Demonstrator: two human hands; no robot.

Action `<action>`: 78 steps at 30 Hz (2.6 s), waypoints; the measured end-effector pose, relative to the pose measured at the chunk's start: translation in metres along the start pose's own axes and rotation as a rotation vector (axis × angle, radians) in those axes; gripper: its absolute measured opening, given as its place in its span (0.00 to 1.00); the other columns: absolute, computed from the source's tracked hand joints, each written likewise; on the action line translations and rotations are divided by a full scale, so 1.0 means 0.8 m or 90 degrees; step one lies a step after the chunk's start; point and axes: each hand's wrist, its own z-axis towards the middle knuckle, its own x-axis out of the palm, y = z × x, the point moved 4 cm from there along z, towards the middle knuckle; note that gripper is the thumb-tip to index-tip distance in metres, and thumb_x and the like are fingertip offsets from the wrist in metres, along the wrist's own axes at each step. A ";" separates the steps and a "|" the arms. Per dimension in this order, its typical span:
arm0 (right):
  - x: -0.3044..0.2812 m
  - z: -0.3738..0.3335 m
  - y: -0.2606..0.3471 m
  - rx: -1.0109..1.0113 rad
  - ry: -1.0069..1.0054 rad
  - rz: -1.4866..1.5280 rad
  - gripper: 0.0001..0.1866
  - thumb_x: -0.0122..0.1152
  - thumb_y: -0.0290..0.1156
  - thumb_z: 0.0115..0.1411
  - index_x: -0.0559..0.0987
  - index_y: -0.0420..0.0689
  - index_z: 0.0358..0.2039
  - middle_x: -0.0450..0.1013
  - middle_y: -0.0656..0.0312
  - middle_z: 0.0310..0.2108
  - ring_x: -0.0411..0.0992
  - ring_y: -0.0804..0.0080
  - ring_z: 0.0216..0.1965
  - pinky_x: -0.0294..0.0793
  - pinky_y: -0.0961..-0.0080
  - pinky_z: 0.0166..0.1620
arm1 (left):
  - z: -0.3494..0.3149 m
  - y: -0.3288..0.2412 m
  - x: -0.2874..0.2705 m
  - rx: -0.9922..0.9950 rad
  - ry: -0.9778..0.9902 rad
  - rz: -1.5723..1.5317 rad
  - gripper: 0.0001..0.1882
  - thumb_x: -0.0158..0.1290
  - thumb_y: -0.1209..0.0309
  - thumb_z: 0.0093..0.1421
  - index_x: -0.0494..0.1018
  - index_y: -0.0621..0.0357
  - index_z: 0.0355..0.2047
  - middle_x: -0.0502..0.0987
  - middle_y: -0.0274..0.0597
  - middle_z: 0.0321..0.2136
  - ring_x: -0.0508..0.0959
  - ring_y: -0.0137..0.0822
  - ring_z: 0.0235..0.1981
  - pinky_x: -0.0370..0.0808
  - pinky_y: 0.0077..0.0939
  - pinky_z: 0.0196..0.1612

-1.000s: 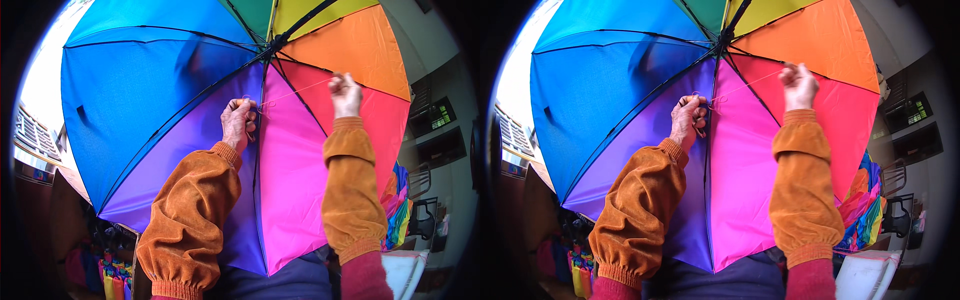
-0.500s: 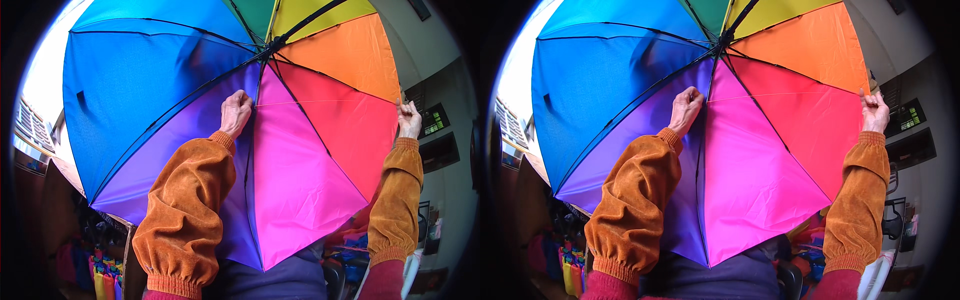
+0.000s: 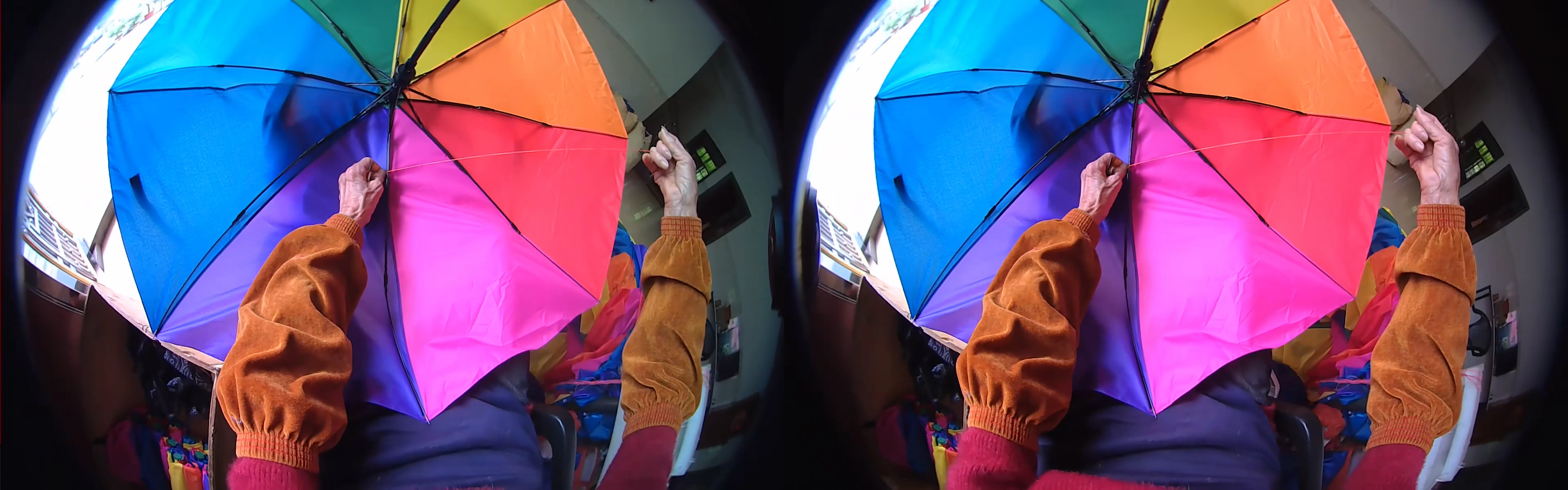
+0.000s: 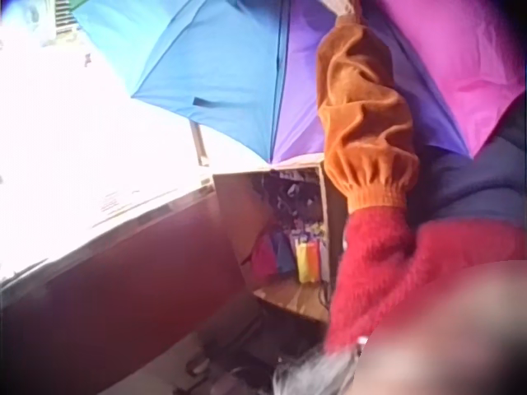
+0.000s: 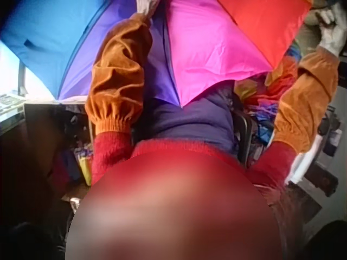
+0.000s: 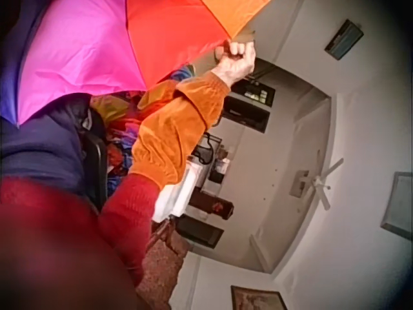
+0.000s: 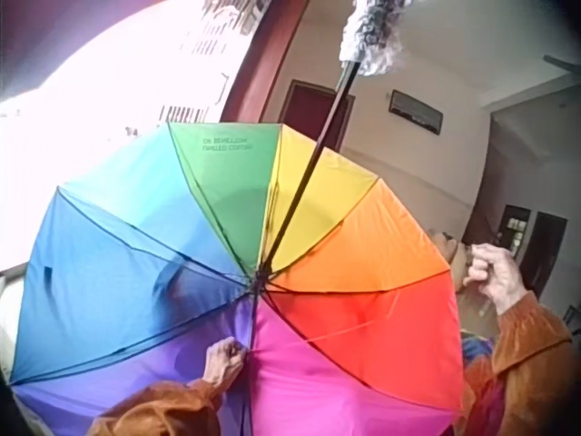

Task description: Repairing and sewing the fabric of a rainbow-colored umbrella.

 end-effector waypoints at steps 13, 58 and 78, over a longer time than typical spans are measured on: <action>-0.025 -0.016 0.116 -0.189 -0.078 0.006 0.12 0.55 0.23 0.55 0.65 0.46 0.17 0.54 0.71 0.15 0.52 0.81 0.13 0.75 0.71 0.39 | -0.007 -0.020 -0.005 0.116 -0.029 -0.107 0.04 0.52 0.74 0.50 0.71 0.62 0.25 0.70 0.44 0.17 0.69 0.34 0.17 0.65 0.25 0.24; 0.330 -0.089 -0.343 -0.258 0.504 -0.613 0.03 0.47 0.19 0.44 0.68 0.33 0.18 0.64 0.46 0.13 0.66 0.59 0.14 0.64 0.67 0.21 | -0.012 -0.011 -0.010 -0.411 0.114 -0.571 0.06 0.48 0.76 0.52 0.67 0.61 0.19 0.65 0.31 0.13 0.56 0.17 0.08 0.50 0.13 0.09; 0.327 -0.099 -0.344 -0.144 0.406 -0.391 0.01 0.49 0.21 0.55 0.68 0.37 0.27 0.68 0.58 0.19 0.68 0.75 0.14 0.65 0.77 0.18 | -0.015 -0.023 -0.016 -0.346 0.151 -0.494 0.04 0.50 0.76 0.53 0.70 0.61 0.23 0.66 0.32 0.15 0.57 0.17 0.10 0.51 0.12 0.11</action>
